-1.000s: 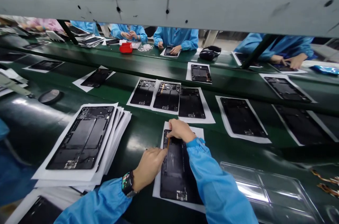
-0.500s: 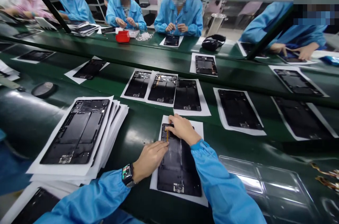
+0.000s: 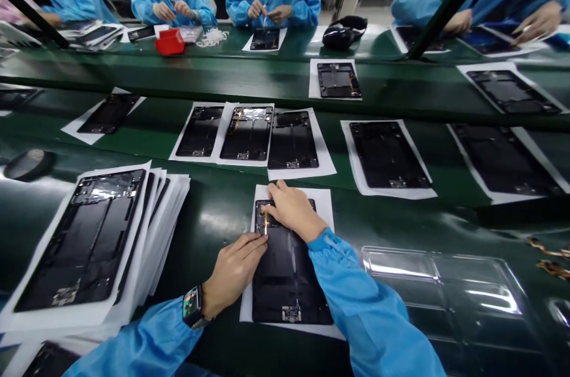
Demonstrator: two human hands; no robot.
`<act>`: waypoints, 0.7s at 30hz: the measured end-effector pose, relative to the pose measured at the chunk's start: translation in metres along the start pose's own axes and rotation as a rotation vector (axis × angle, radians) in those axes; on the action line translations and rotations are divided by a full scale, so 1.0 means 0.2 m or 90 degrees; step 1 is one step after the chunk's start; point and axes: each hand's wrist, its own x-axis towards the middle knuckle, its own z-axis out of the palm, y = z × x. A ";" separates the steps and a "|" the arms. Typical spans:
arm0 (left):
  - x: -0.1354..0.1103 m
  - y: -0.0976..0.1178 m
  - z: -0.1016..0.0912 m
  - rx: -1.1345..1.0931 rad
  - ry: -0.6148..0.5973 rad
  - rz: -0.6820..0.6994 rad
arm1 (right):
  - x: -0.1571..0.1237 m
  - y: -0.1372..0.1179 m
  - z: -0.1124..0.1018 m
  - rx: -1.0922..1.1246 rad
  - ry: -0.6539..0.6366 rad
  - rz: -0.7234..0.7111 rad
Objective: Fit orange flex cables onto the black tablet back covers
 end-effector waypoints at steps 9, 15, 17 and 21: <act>0.00 0.01 0.01 0.027 -0.002 0.017 | 0.00 0.00 0.00 -0.013 0.004 0.002; 0.03 0.02 -0.01 0.048 0.004 0.032 | 0.00 -0.03 -0.03 -0.015 -0.003 0.008; 0.05 0.02 -0.04 0.035 -0.016 0.033 | -0.01 -0.04 -0.04 -0.022 0.004 0.024; 0.07 -0.01 -0.11 -0.024 -0.089 0.013 | -0.09 -0.05 -0.09 0.057 0.035 0.019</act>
